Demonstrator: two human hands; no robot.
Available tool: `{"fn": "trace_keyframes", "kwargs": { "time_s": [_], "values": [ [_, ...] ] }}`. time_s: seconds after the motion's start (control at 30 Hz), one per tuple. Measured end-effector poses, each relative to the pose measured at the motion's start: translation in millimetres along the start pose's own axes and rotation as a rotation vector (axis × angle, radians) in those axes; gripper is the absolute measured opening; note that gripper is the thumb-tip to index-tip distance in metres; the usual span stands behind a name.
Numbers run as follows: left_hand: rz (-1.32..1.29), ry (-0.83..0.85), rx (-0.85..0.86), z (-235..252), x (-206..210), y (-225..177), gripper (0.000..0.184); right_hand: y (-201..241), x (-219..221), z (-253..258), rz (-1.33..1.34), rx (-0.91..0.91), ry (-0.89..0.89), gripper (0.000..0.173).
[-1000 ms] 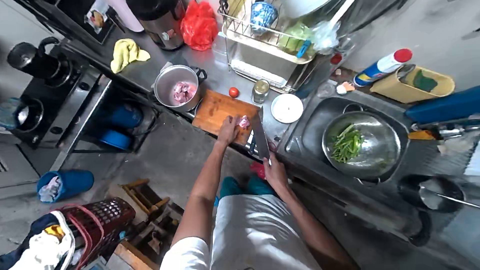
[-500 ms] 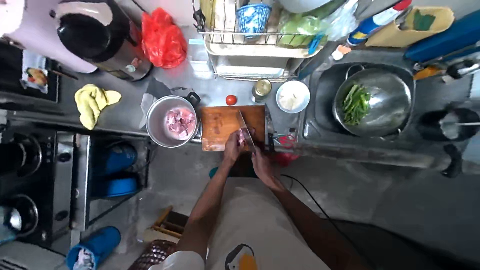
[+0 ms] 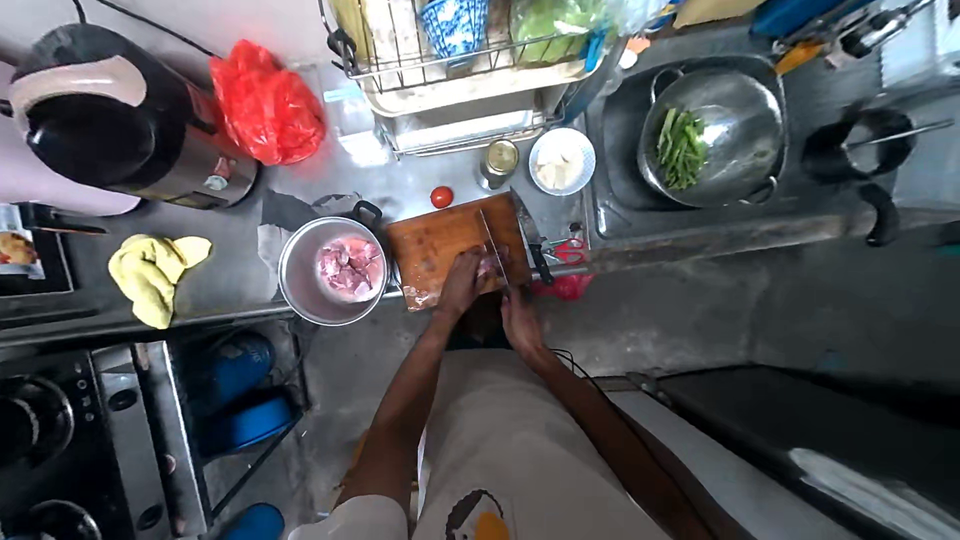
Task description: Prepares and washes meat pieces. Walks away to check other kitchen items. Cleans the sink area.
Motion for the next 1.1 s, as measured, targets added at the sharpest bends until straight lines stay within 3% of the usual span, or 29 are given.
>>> {"fn": "trace_keyframes", "kwargs": {
  "time_s": [0.3,0.67,0.9,1.1],
  "values": [
    [0.060,-0.074,-0.005,-6,13,2,0.038,4,-10,16,-0.054,-0.062,0.006,0.038],
    [0.032,-0.150,-0.018,-11,21,5,0.034,-8,-48,-14,-0.381,0.111,0.220,0.045],
    [-0.018,-0.128,-0.052,-16,12,-4,0.037,14,-8,60,-0.157,-0.020,0.151,0.047],
    [0.114,-0.134,-0.035,-14,31,1,0.046,14,-5,72,-0.092,-0.050,0.110,0.042]
  ]
}}
Point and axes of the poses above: each hand's wrist, its own z-axis towards the middle knuckle, its own x-axis out of the palm, y = z × x, the point moved 1 cm from there along z, towards the middle knuckle, and after that the axes turned 14 degrees about x, right-handed, at the moved point
